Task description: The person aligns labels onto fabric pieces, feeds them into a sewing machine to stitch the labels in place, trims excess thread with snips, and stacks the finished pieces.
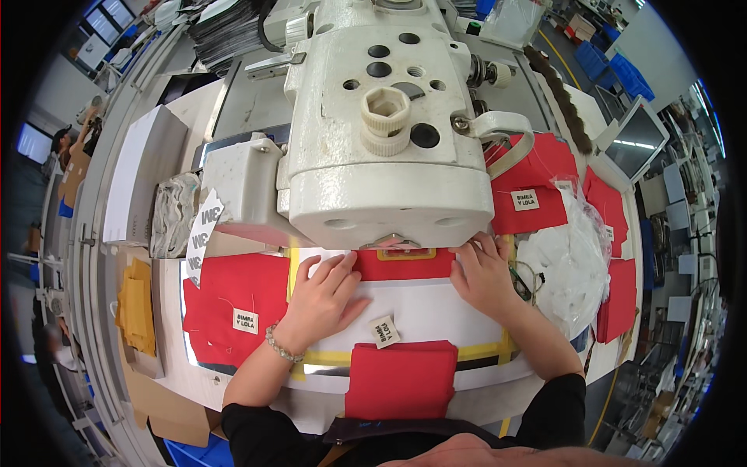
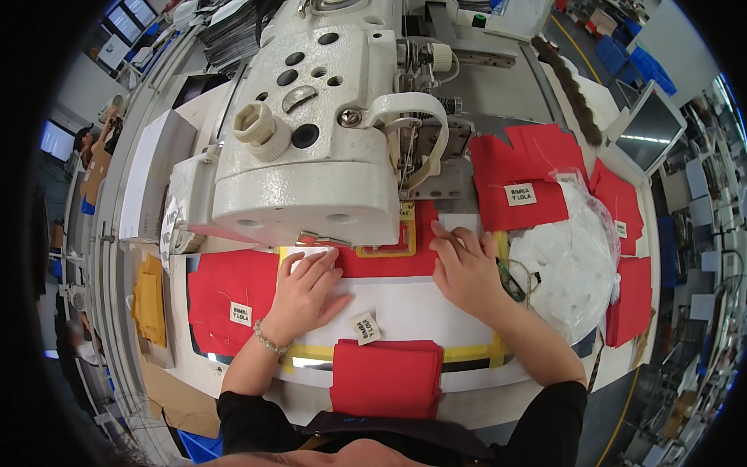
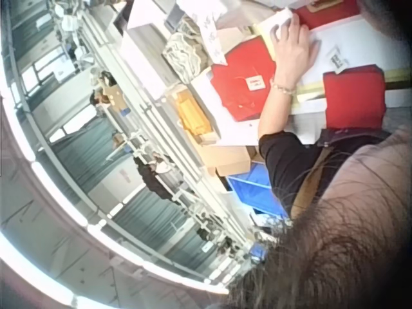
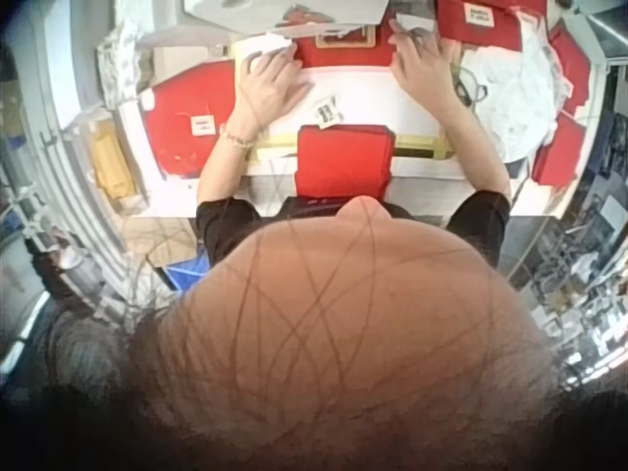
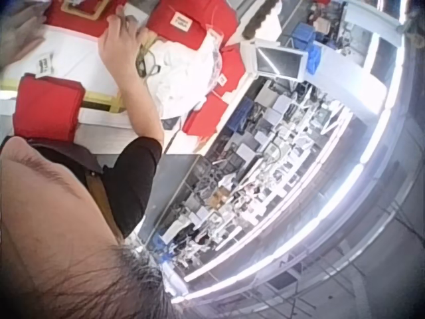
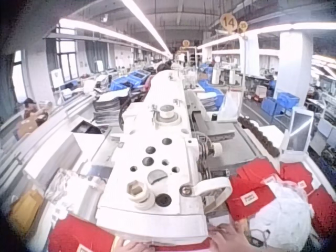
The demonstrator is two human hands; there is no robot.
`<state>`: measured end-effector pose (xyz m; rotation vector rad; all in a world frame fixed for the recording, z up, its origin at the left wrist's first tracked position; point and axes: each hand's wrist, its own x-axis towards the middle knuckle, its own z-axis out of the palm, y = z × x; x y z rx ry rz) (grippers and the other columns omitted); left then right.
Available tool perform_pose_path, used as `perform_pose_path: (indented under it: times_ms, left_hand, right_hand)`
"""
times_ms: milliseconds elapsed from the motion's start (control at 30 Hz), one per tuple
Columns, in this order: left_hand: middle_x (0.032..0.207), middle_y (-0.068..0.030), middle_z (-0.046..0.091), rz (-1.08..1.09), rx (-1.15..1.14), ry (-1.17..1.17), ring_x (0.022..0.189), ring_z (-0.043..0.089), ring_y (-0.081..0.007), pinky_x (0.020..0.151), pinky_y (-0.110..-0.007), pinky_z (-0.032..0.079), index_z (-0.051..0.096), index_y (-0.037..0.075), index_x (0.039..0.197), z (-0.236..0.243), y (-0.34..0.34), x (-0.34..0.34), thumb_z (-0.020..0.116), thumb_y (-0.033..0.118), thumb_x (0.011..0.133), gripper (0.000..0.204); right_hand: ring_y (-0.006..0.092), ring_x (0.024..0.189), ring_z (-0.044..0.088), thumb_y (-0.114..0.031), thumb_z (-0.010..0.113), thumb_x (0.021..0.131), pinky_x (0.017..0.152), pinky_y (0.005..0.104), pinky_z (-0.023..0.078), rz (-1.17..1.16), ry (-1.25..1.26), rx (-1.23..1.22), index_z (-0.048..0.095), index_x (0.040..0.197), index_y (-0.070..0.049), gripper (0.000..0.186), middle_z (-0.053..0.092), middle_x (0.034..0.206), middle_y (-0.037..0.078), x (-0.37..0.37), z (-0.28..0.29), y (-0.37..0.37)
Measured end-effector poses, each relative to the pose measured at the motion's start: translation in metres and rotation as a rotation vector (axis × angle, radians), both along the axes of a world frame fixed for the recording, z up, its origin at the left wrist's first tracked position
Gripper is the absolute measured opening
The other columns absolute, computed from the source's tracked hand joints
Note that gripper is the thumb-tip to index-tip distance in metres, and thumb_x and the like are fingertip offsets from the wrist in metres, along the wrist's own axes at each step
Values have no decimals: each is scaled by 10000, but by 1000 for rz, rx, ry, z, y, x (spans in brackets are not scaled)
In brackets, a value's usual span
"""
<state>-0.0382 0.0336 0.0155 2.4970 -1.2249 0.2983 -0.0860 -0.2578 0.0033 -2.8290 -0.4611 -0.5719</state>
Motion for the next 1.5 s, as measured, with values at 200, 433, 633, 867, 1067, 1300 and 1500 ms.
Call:
perform_pose_path:
  times_ms: [200,433,633,867,1067,1300,1500]
  left_hand:
    - [1240,-117,609,7,25,12,1120,576,-239,969,-458,395,636,55,978,2,-1,0,743,298,770,336]
    - [1233,-114,616,3,36,6,1111,579,-236,972,-468,396,628,59,1001,2,0,0,732,304,782,344]
    - [1229,-101,620,3,58,-7,1114,580,-225,972,-458,394,635,70,1012,3,1,-1,729,302,791,334]
    - [1244,-87,595,54,47,37,1141,563,-218,1001,-452,351,629,81,1048,10,4,-2,730,308,799,351]
    - [1257,-75,561,79,20,83,1184,527,-218,1006,-488,334,619,92,1034,8,10,-1,738,309,796,344]
    - [1266,-72,549,62,1,115,1192,508,-229,1018,-512,314,630,107,1000,4,10,-2,753,298,788,310]
    - [1269,-62,550,54,-8,103,1187,514,-228,1025,-522,301,658,126,979,3,11,-2,769,274,776,275]
  right_hand:
    - [214,982,542,-43,620,731,849,432,345,-13,60,127,523,1018,-92,306,628,1245,21,-1,-3,1]
    - [196,977,544,-43,620,738,832,426,338,-19,134,221,534,1104,-79,378,641,1220,25,-2,1,-1]
    - [178,955,559,-85,658,733,826,381,320,9,-41,-75,594,1029,-117,304,676,1085,-5,-8,5,0]
    - [164,834,585,6,606,709,793,368,306,62,-39,189,595,942,-119,265,628,805,-22,-13,7,-10]
    - [178,780,592,67,560,699,783,364,301,81,-10,305,586,917,-111,283,613,771,-24,-12,10,-7]
    - [183,792,590,97,528,696,776,371,296,90,1,300,577,923,-96,302,637,818,-25,-14,11,-8]
    - [188,795,582,107,517,696,777,376,294,112,5,333,561,949,-92,325,640,824,-28,-13,13,-8]
